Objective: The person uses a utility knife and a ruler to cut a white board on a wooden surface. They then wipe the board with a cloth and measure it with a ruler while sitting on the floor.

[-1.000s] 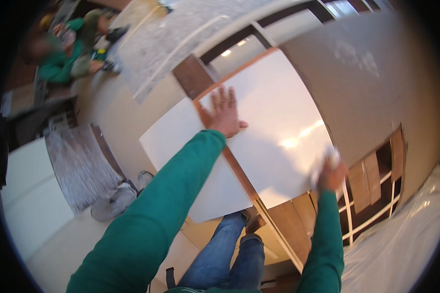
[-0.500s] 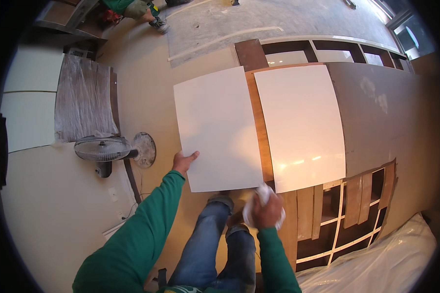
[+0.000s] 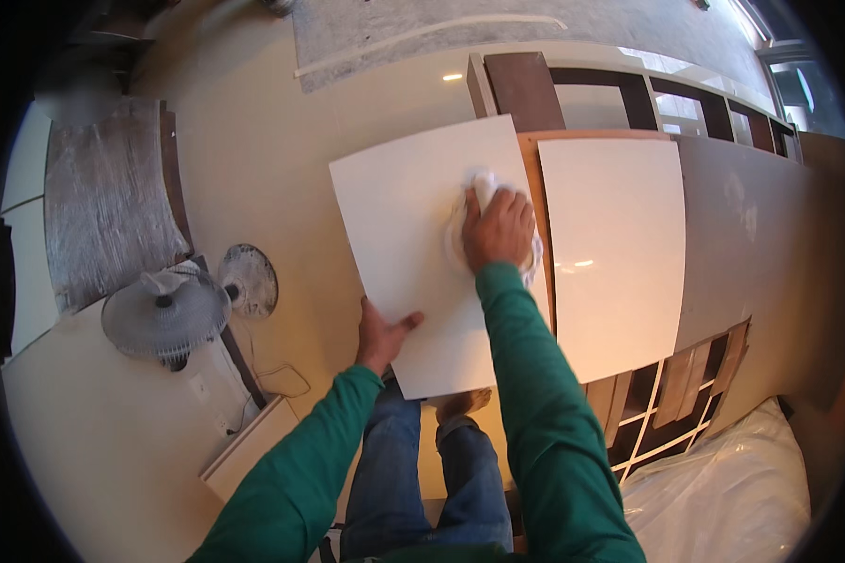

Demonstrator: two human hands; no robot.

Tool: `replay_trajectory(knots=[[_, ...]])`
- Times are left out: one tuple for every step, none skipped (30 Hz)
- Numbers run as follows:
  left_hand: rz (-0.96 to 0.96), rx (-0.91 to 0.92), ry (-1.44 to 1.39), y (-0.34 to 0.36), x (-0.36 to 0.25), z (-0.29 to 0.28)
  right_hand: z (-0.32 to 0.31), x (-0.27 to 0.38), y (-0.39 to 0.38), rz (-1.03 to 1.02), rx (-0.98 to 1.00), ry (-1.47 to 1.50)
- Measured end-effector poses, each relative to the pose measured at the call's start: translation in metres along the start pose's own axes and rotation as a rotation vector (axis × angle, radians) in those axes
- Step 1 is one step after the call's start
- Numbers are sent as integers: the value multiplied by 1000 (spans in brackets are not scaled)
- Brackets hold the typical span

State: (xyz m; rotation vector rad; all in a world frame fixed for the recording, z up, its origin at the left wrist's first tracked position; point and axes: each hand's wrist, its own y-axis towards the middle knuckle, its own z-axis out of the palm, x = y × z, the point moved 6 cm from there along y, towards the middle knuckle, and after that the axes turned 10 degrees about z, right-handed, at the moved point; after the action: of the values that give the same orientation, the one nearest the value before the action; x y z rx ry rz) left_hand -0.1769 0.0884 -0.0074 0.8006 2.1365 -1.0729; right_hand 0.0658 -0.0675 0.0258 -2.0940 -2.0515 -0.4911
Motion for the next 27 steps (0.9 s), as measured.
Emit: replay_trajectory(knots=[[-37,14,-20,5,-5,-1,10,13,31,-6,-20,-32],[-85,30,-39,1,-8,-3,16,24,56,-12,-29,-68],[-129,48,-60,-2,-9,-1,19,30,79,-9,-48,-44],[-96,36,-62,-1,-13,-1,21,37,104,-12,-78,-13],[-63,14,-60,-1,-15,-3,28,42,121,2,-50,-22],[-29,-8,-59,1,-17,-5,31,44,129,10,-42,-31],[-61,-11,-86,2,-18,-7,33,45,131,18,-32,-38],[-91,-12,-114,2,-19,-9,36,45,131,25,-23,-47],[-120,-13,-144,0,-20,-9,37,47,129,2,-40,-50],[-147,-11,-141,1,-19,-8,37,49,129,-9,-41,-45],[-171,-8,-139,1,-17,-6,35,48,128,-20,-43,-43],[-195,-2,-138,0,-15,-3,32,46,125,-30,-48,-42],[-134,-23,-106,5,-14,0,27,46,119,-64,-44,-56],[-90,-49,-69,5,-6,0,23,43,98,-100,-24,-68],[-43,-71,-32,3,1,1,16,38,74,-135,-8,-82],[-70,-74,-25,-1,3,5,5,27,40,-159,2,-55],[-91,-79,-19,1,1,8,-1,6,-1,-118,102,-135],[-85,-92,6,3,-3,10,-8,-24,-52,-119,94,-134],[-85,-112,40,4,-5,8,-12,-57,-105,-75,215,-168],[-76,-136,96,3,3,6,-32,-68,-153,-137,187,-95],[-73,-152,147,-3,10,7,-46,-91,-200,-162,236,-114],[-49,-167,186,-7,17,5,-66,-97,-234,-136,370,-77],[-16,-177,221,-7,22,4,-85,-116,-266,-45,497,-78],[16,-193,261,-4,23,-1,-90,-127,-282,44,624,-73],[46,-200,272,3,18,-4,-93,-118,-271,72,554,-49],[64,-196,283,2,13,-6,-105,-103,-262,105,495,-33],[81,-175,291,-4,8,-5,-115,-93,-253,149,438,-30]])
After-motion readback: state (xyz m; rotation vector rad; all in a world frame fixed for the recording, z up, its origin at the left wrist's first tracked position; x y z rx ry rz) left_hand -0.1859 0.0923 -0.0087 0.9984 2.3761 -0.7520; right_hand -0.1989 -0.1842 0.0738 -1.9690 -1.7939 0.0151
